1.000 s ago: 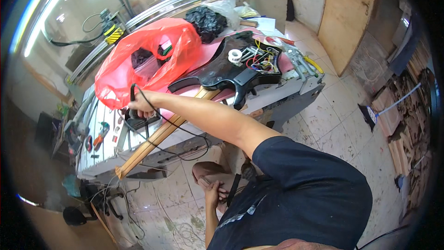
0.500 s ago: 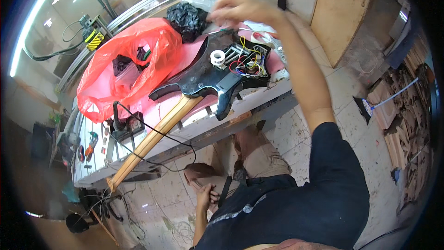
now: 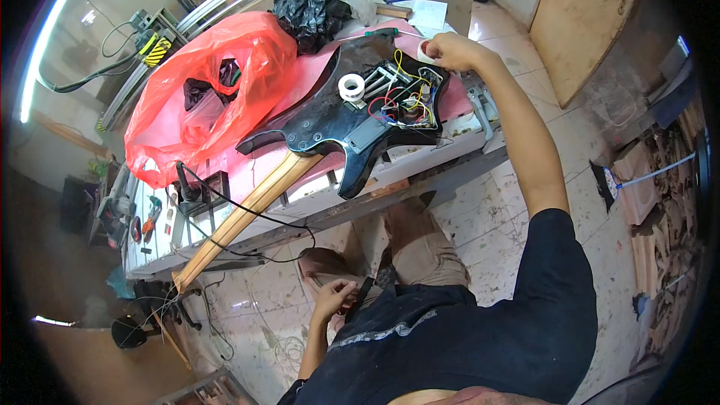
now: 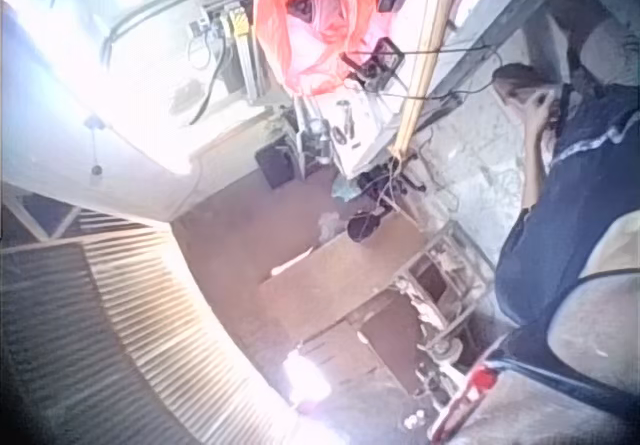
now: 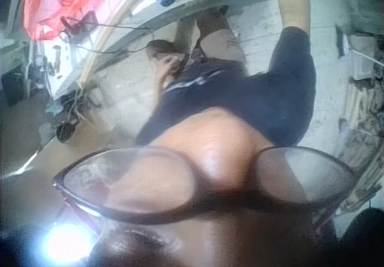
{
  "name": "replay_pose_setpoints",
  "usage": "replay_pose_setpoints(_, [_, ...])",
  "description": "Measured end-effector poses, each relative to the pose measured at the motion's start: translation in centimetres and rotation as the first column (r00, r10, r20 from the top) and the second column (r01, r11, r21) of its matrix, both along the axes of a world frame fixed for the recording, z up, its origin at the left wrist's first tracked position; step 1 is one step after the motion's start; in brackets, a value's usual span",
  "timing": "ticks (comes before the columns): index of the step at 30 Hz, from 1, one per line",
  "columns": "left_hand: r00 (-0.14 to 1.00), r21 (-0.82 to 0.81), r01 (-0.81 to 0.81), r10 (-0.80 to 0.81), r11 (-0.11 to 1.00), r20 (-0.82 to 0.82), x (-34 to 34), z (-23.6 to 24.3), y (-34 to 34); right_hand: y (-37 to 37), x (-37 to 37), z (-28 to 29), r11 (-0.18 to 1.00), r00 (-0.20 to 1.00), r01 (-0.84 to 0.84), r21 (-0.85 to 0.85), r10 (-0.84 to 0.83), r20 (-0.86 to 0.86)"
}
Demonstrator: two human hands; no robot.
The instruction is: The person solders wires inside the body of an electric guitar and then applies adhesive tape to secure a component.
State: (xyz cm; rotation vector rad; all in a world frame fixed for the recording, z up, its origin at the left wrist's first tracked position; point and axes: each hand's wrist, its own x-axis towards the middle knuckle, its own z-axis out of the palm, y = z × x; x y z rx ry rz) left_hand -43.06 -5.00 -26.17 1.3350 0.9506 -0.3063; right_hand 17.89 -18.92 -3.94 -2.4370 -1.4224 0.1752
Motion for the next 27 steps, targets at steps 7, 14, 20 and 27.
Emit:
replay_pose_setpoints(7, [0.924, 0.065, 0.275, -0.282, 0.959, 0.258, 4.2, 5.8, -1.3, -1.7, -1.7, 2.8, 0.874, 0.934, 0.228, 0.43, -0.071, -0.351])
replay_pose_setpoints(14, [0.692, 0.172, 0.347, -0.376, 0.922, 0.616, 9.4, 13.6, -2.3, -6.8, -10.2, 7.2, 0.652, 0.717, 0.359, 0.668, 0.266, -0.644])
replay_pose_setpoints(20, [0.313, 0.532, 0.096, -0.533, 0.842, 0.786, 15.4, 20.2, -3.6, -11.4, -19.1, 7.0, 0.616, 0.658, 0.353, 0.704, 0.372, -0.655])
replay_pose_setpoints(27, [0.224, 0.649, -0.373, -0.614, 0.664, 0.757, 20.9, 25.9, -7.8, -12.0, -28.9, 5.5, 0.585, 0.586, 0.456, 0.671, 0.371, -0.72])
